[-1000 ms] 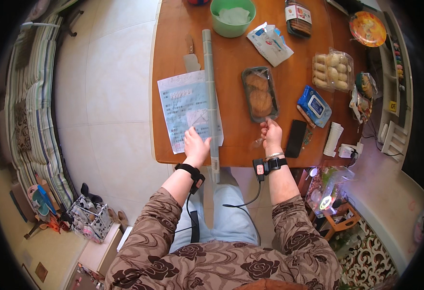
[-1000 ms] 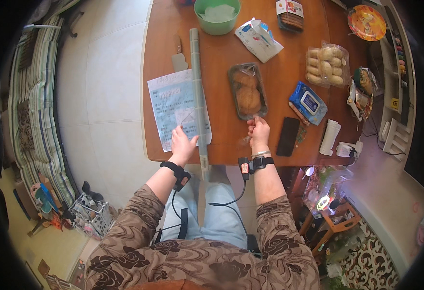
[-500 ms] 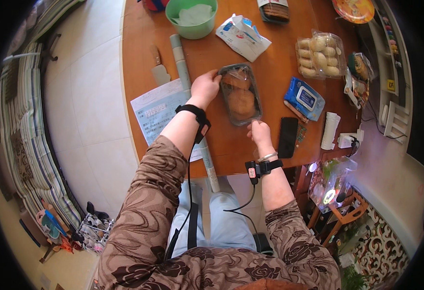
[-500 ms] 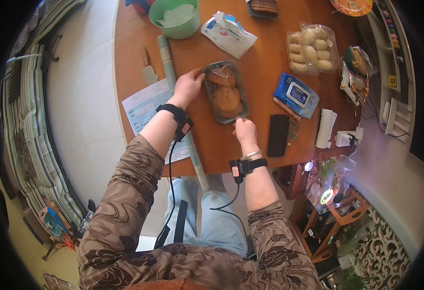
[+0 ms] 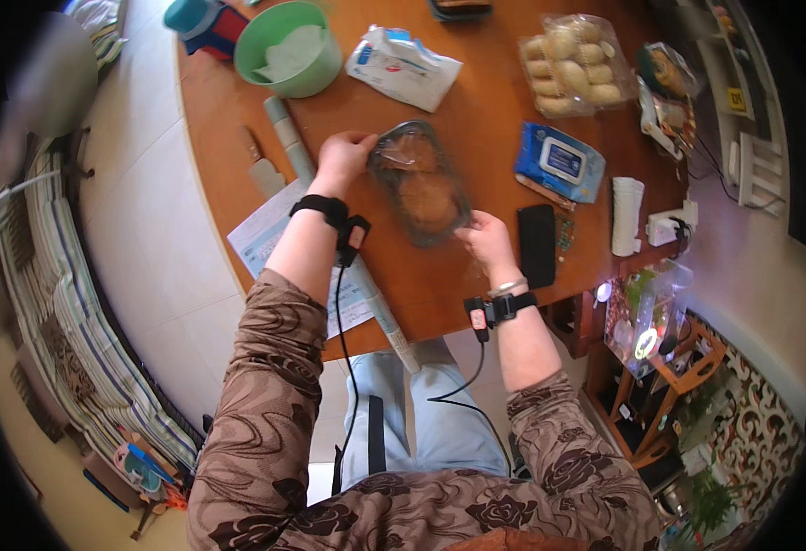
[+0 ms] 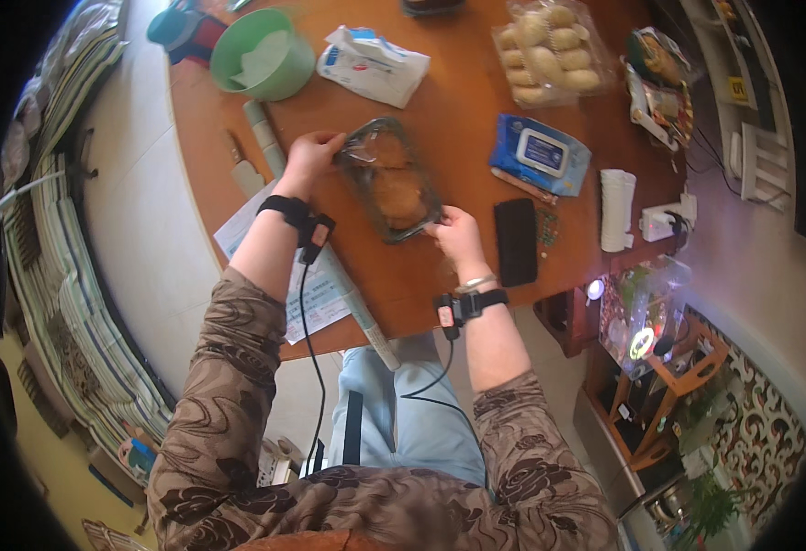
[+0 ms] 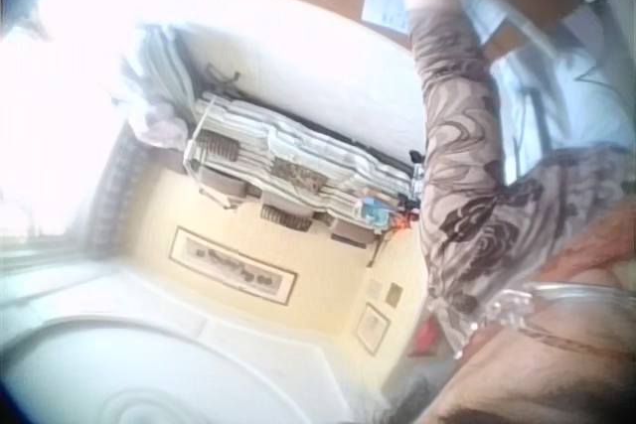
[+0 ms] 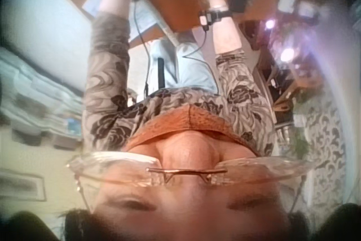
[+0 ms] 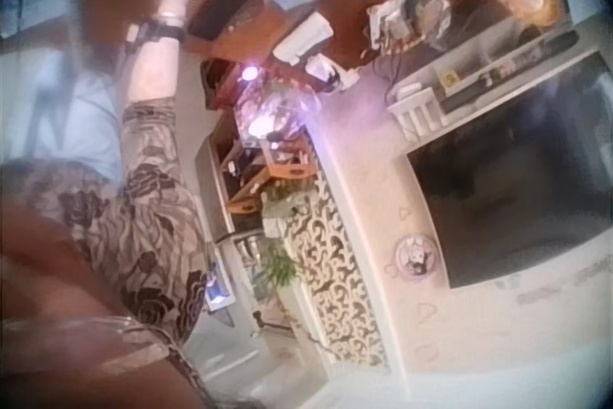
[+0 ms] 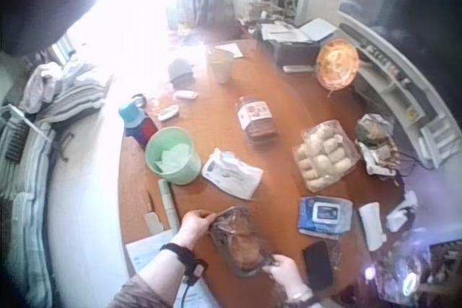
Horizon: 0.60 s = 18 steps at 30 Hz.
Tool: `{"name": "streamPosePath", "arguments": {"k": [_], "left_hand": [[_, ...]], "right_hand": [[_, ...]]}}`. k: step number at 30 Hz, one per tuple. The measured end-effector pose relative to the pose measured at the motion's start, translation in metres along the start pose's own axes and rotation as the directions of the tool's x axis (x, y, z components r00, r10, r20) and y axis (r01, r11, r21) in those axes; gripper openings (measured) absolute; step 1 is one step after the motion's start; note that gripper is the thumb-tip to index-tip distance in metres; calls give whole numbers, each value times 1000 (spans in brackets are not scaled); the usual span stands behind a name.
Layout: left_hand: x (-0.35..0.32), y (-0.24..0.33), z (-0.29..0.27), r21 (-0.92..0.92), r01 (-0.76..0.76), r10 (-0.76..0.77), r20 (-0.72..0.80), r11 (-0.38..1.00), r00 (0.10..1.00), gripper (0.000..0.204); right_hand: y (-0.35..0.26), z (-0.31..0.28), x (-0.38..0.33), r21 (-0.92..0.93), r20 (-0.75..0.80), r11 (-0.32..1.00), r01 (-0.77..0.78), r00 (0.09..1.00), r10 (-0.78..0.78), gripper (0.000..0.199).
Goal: The person assembles a long cylindrical object by inserting a smaller piece into it, then wipes the object with a cloth. They move around the room, handling a small stool and a cardboard box, and later wipe a cabinet surface. Finally, they handle packaged food items on a table.
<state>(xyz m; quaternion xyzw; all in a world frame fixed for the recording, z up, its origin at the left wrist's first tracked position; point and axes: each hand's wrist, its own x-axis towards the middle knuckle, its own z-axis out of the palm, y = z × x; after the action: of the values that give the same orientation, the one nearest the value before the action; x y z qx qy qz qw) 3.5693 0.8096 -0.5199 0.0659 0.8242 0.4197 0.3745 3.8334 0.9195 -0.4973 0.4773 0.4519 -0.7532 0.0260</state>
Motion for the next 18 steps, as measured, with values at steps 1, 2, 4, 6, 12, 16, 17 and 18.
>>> {"name": "streamPosePath", "arguments": {"k": [1, 2, 4, 6, 12, 16, 17, 18], "left_hand": [[3, -2, 1, -10, -15, 15, 4, 1000, 1000, 31], [5, -4, 2, 39, -34, 33, 6, 999, 999, 33], [10, -7, 3, -83, 62, -59, 35, 995, 998, 33], [12, -9, 2, -49, 58, -55, 56, 997, 997, 33], [-29, -24, -9, -164, 99, -91, 56, 981, 994, 39], [-97, -26, -7, -512, 122, -79, 105, 850, 991, 40], [-111, -21, -11, -582, 277, -148, 260, 765, 954, 40], [-131, -16, 0, -771, 246, -117, 221, 587, 968, 37]], "right_hand": [[1, 0, 0, -36, -36, 999, 24, 999, -25, 20], [1, 1, -1, 17, -42, 998, 55, 998, -54, 24], [3, 6, -2, 64, -113, 994, 90, 990, -82, 26], [4, 11, -5, 106, -192, 990, 92, 979, -71, 27], [0, 2, -31, 177, -150, 971, 160, 979, -135, 24], [-8, -10, -75, 184, -68, 967, 179, 983, -169, 19], [-10, -9, -87, 259, -39, 946, 192, 981, -189, 18], [-13, -10, -99, 276, -18, 946, 173, 984, -175, 18]]}}
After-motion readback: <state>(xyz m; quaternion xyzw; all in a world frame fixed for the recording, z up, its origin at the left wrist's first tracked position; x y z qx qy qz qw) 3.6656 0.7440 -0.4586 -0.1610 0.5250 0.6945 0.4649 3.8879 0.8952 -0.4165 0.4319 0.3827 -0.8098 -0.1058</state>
